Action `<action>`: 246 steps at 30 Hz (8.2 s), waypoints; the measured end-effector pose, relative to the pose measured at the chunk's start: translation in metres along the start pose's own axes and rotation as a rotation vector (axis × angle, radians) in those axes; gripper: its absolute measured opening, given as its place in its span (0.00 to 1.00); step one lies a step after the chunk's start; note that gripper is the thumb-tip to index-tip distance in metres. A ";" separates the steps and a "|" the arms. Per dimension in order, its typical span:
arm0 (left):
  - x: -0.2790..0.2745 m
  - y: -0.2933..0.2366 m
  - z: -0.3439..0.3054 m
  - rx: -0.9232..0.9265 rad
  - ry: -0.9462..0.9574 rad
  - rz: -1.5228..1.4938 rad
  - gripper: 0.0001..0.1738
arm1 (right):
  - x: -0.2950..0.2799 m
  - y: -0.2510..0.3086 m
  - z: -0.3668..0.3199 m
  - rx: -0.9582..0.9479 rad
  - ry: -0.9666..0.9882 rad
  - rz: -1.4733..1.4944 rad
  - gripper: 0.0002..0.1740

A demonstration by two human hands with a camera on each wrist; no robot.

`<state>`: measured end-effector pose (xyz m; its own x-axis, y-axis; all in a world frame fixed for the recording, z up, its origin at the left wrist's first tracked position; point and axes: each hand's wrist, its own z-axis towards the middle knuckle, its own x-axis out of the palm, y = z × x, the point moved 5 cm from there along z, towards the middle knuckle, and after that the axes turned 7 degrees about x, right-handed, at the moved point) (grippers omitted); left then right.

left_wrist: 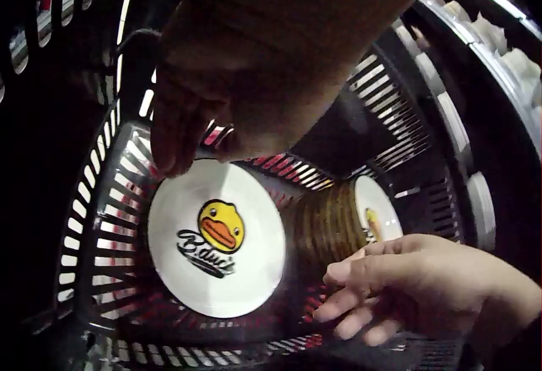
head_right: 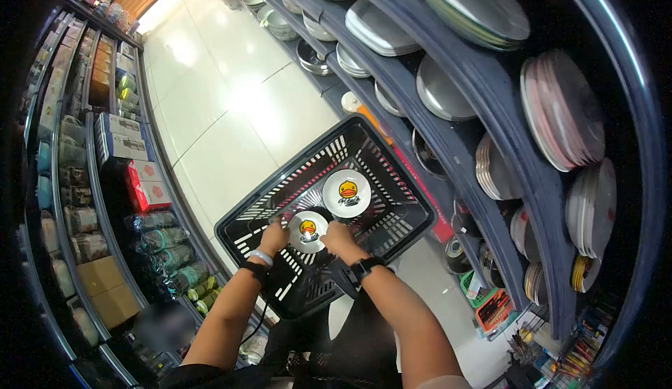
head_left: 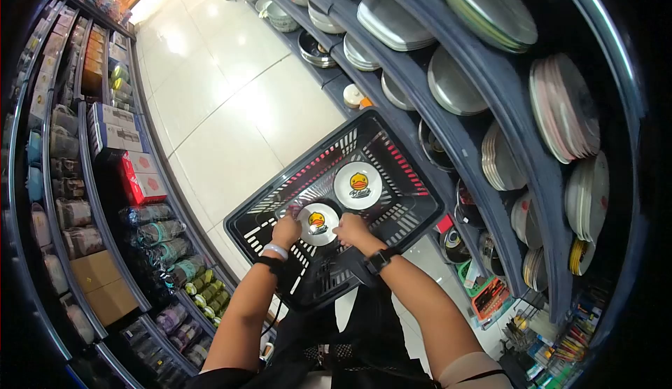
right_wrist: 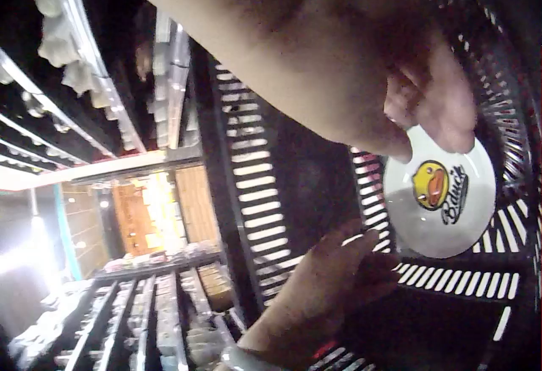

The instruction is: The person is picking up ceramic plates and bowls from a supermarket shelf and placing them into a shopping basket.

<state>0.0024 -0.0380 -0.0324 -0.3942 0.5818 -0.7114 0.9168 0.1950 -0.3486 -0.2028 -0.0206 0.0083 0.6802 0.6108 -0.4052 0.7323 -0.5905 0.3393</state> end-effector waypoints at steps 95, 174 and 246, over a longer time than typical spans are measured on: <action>-0.054 -0.043 -0.074 0.248 0.014 -0.230 0.27 | -0.044 0.024 -0.063 -0.203 -0.261 -0.190 0.12; 0.038 -0.644 -0.286 1.095 0.428 -0.480 0.23 | -0.329 -0.452 -0.412 -0.141 -1.266 0.942 0.10; 0.022 0.010 -0.002 0.174 0.071 0.093 0.19 | 0.012 0.018 0.016 0.114 -0.147 -0.162 0.18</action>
<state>0.0028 -0.0214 -0.0499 -0.2976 0.6461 -0.7029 0.9215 0.0021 -0.3883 -0.1816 -0.0324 -0.0042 0.5359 0.6242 -0.5685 0.8176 -0.5517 0.1650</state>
